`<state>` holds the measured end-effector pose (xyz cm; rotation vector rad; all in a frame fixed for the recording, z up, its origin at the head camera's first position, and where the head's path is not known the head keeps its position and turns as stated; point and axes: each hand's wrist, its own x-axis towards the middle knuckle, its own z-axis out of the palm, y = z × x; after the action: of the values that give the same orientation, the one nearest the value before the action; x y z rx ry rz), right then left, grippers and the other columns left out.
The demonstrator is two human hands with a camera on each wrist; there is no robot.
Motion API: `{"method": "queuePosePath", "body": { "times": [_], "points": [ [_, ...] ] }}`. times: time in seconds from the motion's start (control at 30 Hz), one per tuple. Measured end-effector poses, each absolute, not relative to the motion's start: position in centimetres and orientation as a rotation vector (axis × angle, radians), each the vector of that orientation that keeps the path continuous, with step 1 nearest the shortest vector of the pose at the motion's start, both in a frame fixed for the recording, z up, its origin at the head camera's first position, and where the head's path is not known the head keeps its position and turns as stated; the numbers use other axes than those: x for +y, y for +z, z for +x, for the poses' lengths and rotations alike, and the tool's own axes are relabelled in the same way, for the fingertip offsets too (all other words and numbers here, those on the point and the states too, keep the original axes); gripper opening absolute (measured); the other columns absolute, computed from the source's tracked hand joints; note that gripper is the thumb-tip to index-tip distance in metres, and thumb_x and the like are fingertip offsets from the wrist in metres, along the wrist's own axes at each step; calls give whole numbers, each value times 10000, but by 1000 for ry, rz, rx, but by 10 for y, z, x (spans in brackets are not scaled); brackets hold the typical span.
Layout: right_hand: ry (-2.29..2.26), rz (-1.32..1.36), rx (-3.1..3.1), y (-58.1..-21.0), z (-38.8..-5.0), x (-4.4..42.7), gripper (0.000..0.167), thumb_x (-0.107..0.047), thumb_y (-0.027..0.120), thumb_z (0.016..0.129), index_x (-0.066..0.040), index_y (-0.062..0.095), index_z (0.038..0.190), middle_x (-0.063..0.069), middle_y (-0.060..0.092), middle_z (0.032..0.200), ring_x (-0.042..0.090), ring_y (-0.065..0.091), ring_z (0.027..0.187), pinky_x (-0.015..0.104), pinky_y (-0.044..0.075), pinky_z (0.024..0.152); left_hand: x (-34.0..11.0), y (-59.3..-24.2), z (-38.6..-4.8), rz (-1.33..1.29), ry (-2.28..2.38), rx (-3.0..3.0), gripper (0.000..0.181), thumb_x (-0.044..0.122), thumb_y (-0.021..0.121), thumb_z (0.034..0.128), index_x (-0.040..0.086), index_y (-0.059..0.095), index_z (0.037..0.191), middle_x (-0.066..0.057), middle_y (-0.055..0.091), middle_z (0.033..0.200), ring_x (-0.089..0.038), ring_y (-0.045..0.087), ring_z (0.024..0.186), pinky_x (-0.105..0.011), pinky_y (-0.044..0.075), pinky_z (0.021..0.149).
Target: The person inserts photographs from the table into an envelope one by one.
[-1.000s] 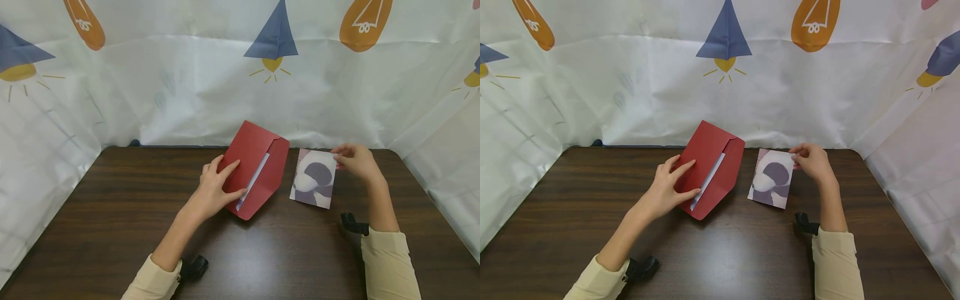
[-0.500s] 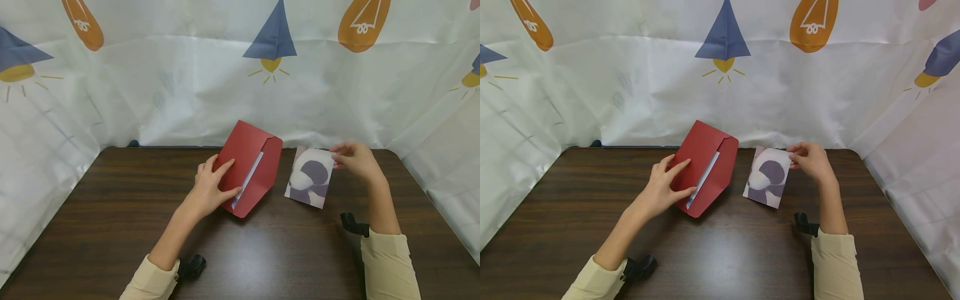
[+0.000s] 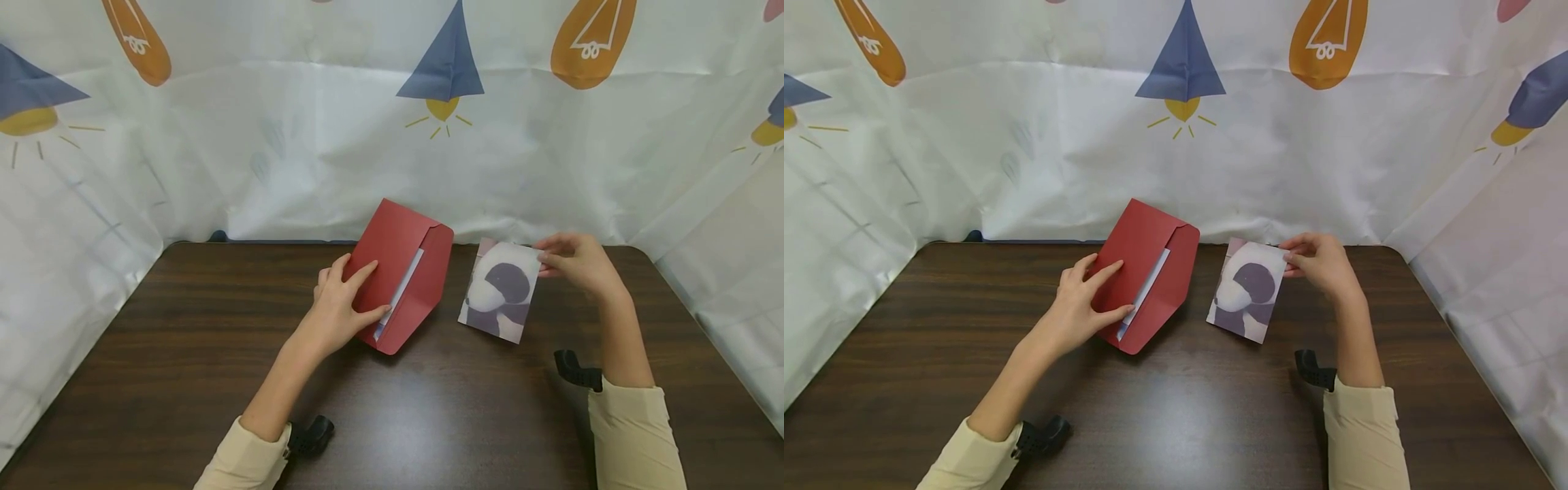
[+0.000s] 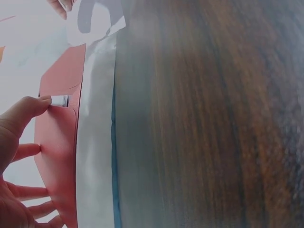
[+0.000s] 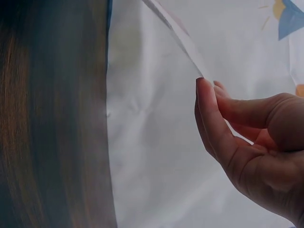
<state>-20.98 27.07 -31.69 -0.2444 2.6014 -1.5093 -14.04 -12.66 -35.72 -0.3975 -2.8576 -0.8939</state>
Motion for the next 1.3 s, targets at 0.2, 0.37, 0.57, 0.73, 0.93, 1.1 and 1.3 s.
{"method": "queuePosePath", "body": {
  "times": [0.2, 0.37, 0.57, 0.73, 0.93, 1.1, 1.3],
  "points": [
    [-1549, -249, 2556, -314, -208, 269, 340, 56, 561, 1051, 250, 511, 1325, 25, 673, 1013, 15, 702, 811, 228, 614, 774, -127, -358, -141, -392, -893, -2861, 742, 283, 843, 901, 102, 532, 1549, -284, 308, 1633, -472, 341, 1407, -614, 503, 1017],
    [-1579, -241, 2524, -312, -206, 267, 359, 45, 567, 1052, 244, 498, 1343, 1, 666, 1012, 20, 706, 821, 226, 612, 782, -127, -359, -141, -387, -891, -2866, 748, 279, 846, 899, 102, 527, 1552, -285, 303, 1635, -473, 333, 1416, -625, 486, 1033],
    [-1599, -225, 2497, -309, -205, 264, 372, 39, 573, 1052, 239, 492, 1356, -38, 671, 1001, 23, 707, 828, 232, 614, 789, -128, -360, -142, -392, -877, -2858, 751, 276, 853, 891, 98, 533, 1547, -293, 311, 1628, -482, 345, 1412, -635, 479, 1030],
    [-1606, -213, 2477, -306, -204, 262, 381, 42, 568, 1054, 237, 480, 1369, -49, 665, 1007, 25, 703, 838, 224, 611, 792, -128, -361, -142, -396, -879, -2853, 749, 277, 855, 890, 92, 537, 1542, -295, 314, 1624, -486, 344, 1409, -643, 461, 1036],
    [-1612, -218, 2462, -304, -203, 260, 393, 38, 572, 1054, 232, 474, 1381, -71, 671, 1008, 24, 708, 848, 246, 615, 812, -127, -362, -142, -399, -883, -2854, 749, 286, 856, 890, 92, 539, 1540, -294, 315, 1624, -489, 354, 1399, -641, 452, 1030],
    [-1616, -214, 2452, -303, -202, 259, 396, 37, 573, 1054, 229, 472, 1385, -71, 670, 1012, 28, 710, 848, 251, 616, 816, -127, -363, -142, -391, -883, -2871, 754, 287, 853, 891, 96, 533, 1547, -292, 305, 1630, -486, 345, 1406, -644, 437, 1049],
    [-1633, -224, 2438, -302, -201, 258, 396, 44, 563, 1056, 234, 465, 1389, -71, 666, 1013, 34, 715, 845, 246, 615, 812, -125, -364, -143, -391, -872, -2889, 761, 299, 851, 896, 100, 525, 1554, -297, 299, 1635, -494, 337, 1422, -656, 422, 1062]
  ]
}}
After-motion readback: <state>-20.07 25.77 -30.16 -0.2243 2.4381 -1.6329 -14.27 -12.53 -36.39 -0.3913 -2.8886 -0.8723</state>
